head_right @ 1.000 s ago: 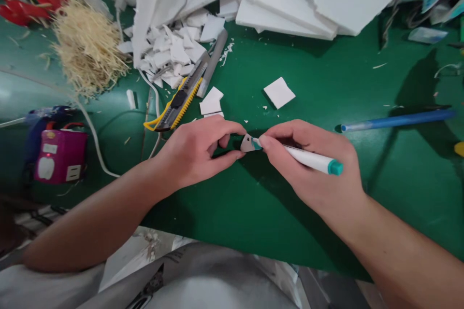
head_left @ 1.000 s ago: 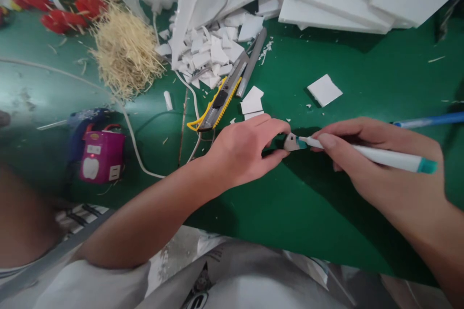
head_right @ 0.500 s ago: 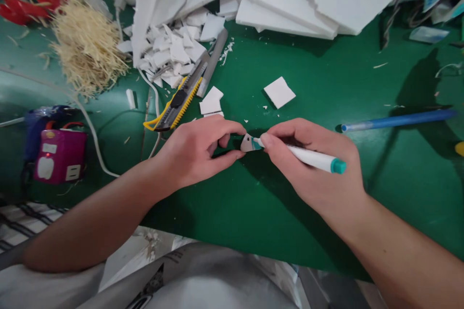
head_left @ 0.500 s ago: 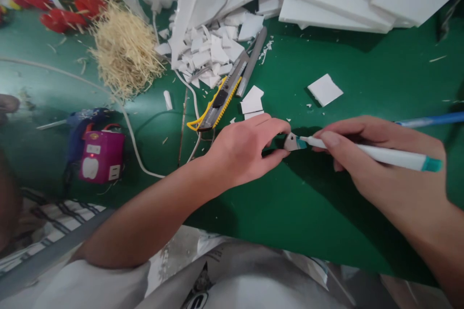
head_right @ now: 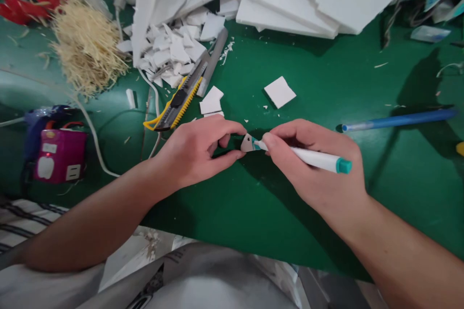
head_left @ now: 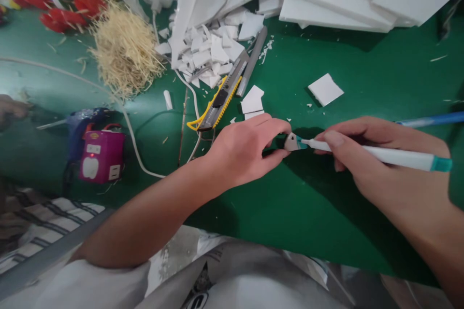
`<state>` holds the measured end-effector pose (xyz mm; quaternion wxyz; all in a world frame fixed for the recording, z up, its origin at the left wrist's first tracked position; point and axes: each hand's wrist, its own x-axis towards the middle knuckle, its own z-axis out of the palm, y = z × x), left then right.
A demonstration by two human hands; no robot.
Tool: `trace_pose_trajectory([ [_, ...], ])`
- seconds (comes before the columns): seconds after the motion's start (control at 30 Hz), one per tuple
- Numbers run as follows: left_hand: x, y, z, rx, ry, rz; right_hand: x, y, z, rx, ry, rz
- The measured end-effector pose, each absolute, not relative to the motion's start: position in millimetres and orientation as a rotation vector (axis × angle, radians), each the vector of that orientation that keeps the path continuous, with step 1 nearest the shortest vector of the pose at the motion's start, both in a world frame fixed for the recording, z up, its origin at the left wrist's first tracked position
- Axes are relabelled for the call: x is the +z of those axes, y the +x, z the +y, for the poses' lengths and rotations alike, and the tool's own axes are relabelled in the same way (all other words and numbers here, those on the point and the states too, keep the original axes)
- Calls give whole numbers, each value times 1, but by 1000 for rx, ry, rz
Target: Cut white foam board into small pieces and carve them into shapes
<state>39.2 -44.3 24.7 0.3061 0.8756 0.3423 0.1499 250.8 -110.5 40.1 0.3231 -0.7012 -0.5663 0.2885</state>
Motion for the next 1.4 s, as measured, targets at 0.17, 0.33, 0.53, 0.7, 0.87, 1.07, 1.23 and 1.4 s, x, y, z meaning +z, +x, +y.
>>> trace_pose_trajectory([
  [0.17, 24, 40, -45, 396, 2319, 905, 45, 248, -110, 769, -1854, -1476],
  [0.33, 24, 39, -44, 382, 2306, 915, 56, 235, -112, 761, -1992, -1378],
  [0.53, 25, 40, -43, 364, 2305, 913, 58, 233, -111, 797, -2009, -1322],
  [0.7, 25, 39, -44, 356, 2309, 921, 54, 238, -111, 825, -1988, -1365],
  [0.87, 26, 39, -44, 340, 2306, 931, 51, 240, -112, 753, -1954, -1368],
  [1.07, 26, 38, -45, 368, 2317, 920, 44, 250, -109, 757, -1859, -1509],
  [1.23, 25, 39, -44, 380, 2316, 913, 45, 248, -108, 821, -1893, -1439],
  [1.4, 25, 40, -44, 369, 2319, 927, 50, 242, -110, 751, -1940, -1443],
])
